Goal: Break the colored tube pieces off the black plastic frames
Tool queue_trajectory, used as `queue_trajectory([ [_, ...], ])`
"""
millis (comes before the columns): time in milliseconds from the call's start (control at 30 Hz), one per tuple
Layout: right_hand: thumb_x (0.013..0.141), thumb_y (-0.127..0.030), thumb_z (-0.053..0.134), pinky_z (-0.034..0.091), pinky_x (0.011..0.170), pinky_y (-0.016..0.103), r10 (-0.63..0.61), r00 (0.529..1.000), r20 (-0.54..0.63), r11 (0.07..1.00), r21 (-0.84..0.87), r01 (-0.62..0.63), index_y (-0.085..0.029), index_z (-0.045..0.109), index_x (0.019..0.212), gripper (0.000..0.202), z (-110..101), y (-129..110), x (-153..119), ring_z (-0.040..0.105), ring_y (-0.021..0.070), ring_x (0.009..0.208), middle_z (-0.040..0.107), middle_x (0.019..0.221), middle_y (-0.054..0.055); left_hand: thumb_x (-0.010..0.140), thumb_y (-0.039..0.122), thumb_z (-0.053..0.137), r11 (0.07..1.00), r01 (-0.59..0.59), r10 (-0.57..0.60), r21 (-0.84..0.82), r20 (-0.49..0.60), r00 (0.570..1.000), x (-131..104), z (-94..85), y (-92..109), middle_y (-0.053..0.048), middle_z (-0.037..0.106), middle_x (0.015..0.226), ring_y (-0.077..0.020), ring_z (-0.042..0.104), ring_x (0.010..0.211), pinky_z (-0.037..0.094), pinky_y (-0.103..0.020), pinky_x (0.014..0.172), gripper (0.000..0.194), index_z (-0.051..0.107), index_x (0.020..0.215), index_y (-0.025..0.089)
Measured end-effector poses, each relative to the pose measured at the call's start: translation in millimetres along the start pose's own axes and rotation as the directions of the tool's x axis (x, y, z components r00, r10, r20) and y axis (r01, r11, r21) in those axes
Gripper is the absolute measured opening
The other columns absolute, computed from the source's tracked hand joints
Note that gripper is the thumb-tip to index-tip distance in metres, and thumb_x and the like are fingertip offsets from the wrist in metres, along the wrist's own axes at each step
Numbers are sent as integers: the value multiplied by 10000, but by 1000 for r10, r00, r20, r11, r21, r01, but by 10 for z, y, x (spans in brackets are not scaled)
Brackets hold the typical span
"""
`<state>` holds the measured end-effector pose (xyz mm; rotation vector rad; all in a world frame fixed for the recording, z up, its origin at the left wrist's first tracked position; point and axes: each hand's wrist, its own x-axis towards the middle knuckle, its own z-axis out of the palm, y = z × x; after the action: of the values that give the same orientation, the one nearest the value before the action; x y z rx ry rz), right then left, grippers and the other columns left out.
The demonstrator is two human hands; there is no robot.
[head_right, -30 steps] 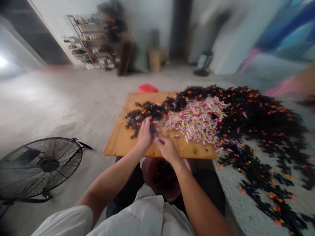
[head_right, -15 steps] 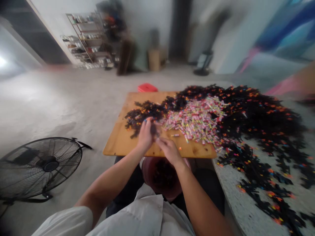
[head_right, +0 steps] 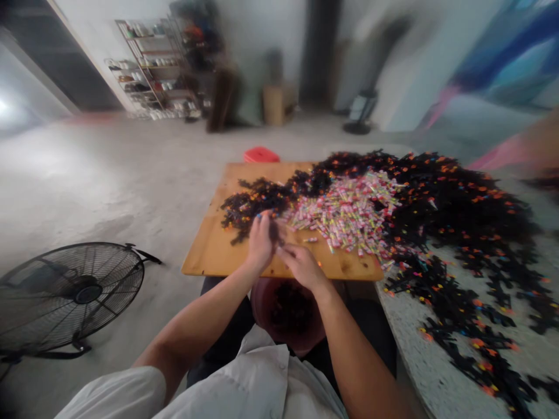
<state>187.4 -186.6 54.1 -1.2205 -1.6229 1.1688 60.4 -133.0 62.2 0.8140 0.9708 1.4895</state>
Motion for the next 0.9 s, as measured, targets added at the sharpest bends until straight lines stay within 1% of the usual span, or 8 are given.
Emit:
queue_trajectory([
  [167,1026,-547,542,427,658,302,-48,998,-36,998,-35,46,-216,634,760,434,46,-35,-49,560,179,656,584,668,-8,956,640,619,1000,-11,10,-12,-114,993,-33,28,71,8,636,743,-111,566,538,404,-226,477,463,628,1101,200],
  [300,1021,-596,530,442,624,288,0,999,-45,1000,23,1,-209,646,793,464,46,29,-70,559,163,615,562,635,-19,967,639,601,1000,7,-8,-8,-130,992,-62,33,109,20,619,723,-104,524,501,398,-236,468,460,622,1127,208],
  [400,987,-632,573,461,572,281,45,997,-60,990,136,-36,-209,665,848,455,51,96,-66,549,151,576,556,644,-25,941,615,654,1000,13,-15,-25,-92,996,-47,17,67,17,626,738,-110,570,554,435,-227,502,430,609,1045,201],
  [567,921,-632,667,452,456,264,148,952,-267,931,363,-43,-218,634,842,423,78,194,-43,474,126,478,511,598,-49,844,523,797,993,22,-11,-118,88,996,-38,-85,-96,12,671,813,-132,667,718,557,-254,678,422,577,978,188],
  [733,906,-610,663,394,431,258,183,932,-312,947,311,-82,-224,589,739,427,5,287,-39,455,125,436,540,545,-34,768,504,853,993,113,-114,19,139,984,-72,-239,-141,-35,700,898,-166,693,836,584,-357,862,455,617,947,159],
  [767,914,-604,645,382,433,259,183,929,-322,957,273,-95,-226,585,730,424,-25,288,-42,452,127,435,541,541,-32,782,506,837,993,78,-86,86,92,992,-64,-272,-108,-56,708,957,-184,696,899,572,-382,914,453,629,989,161],
  [833,927,-563,618,374,456,261,151,926,-346,984,145,-106,-226,598,740,385,-92,264,-52,460,133,458,549,554,-29,836,486,784,955,-103,101,277,19,995,-30,-335,12,-110,703,1148,-232,669,1105,511,-430,1049,453,643,1132,173],
  [900,920,-486,620,383,507,264,71,934,-350,995,-37,-89,-220,631,776,302,-156,208,-60,490,142,517,573,592,-25,862,432,754,803,-362,311,474,185,932,15,-381,186,-144,666,1318,-268,591,1290,410,-460,1168,470,645,1252,193],
])
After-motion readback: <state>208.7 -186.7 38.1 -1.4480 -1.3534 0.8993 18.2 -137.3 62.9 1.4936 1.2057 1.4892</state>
